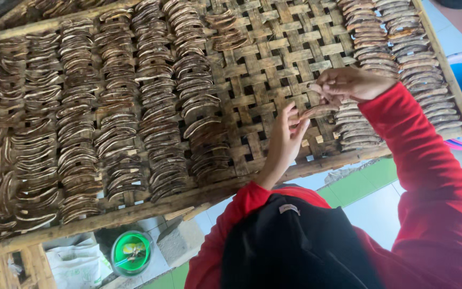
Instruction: The person arranges curved pieces of dried food in rows on a large wooden lattice tray by hand, picking up individual pieces and placing them into the gaps of the weave.
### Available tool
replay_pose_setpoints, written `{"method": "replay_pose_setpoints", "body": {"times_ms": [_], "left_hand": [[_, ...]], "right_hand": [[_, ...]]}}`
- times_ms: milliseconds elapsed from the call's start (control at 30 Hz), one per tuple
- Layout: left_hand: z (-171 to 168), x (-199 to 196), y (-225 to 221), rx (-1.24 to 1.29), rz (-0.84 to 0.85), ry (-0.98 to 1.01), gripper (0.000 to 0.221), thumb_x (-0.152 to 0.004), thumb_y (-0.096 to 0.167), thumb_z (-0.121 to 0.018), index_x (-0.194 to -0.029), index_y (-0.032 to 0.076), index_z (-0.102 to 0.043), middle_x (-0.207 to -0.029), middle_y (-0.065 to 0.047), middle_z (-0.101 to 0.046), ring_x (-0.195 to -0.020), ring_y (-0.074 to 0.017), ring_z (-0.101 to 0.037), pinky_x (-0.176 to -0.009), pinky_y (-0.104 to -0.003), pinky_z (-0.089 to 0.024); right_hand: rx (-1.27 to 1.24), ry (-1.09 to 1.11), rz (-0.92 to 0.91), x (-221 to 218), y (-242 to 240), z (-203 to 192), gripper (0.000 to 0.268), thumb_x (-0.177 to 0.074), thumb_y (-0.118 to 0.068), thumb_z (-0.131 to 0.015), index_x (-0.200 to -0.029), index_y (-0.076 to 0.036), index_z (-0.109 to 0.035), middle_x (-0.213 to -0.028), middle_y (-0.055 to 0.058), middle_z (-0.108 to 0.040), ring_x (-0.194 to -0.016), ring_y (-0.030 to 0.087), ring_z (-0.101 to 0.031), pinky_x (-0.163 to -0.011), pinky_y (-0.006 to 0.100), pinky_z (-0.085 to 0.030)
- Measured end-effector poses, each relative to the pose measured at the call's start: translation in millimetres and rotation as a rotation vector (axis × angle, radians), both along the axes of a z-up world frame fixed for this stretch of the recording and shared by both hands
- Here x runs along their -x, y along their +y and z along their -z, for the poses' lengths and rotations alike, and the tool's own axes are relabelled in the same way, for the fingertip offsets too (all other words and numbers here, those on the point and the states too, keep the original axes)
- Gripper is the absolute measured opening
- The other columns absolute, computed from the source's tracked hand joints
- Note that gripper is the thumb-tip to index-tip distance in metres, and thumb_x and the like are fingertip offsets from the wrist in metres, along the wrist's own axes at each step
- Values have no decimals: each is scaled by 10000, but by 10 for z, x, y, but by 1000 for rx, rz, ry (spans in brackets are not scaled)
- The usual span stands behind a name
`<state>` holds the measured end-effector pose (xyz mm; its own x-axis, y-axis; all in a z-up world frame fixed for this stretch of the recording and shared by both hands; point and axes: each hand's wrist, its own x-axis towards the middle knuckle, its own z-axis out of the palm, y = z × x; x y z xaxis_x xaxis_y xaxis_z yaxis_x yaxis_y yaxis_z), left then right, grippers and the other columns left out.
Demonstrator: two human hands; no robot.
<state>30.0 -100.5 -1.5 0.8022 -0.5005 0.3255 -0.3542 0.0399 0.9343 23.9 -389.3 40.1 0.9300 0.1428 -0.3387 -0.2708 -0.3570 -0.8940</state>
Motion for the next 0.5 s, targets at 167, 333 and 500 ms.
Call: {"method": "replay_pose_setpoints", "body": {"times_ms": [167,333,500], "left_hand": [[223,-37,-188,55,94,151,283,-989,239,-710,-1145,3,-723,-954,-99,-786,-828,-120,-745,-728,-252,-593],[-138,49,-59,-55,7,115,220,-975,205,-733,-1099,24,-740,-904,-69,-781,-752,-104,-714,-661,-241,-560],[-988,356,452,-45,146,-23,189,-996,209,-715,-1133,79,-727,-998,-5,-774,-827,-59,-699,-670,-218,-522]], "right_hand": [[-402,-198,91,182,-106,-34,182,-1069,-54,-481,-1205,45,-548,-1001,112,-685,-911,211,-719,-752,318,-559],[88,-309,81,135,-728,253,157,-1092,-159,-532,-1126,-51,-641,-918,87,-722,-826,208,-730,-814,320,-611],[623,-238,-151,104,-978,643,232,-954,-293,-666,-1095,-141,-770,-890,58,-791,-804,215,-742,-762,399,-581]]}}
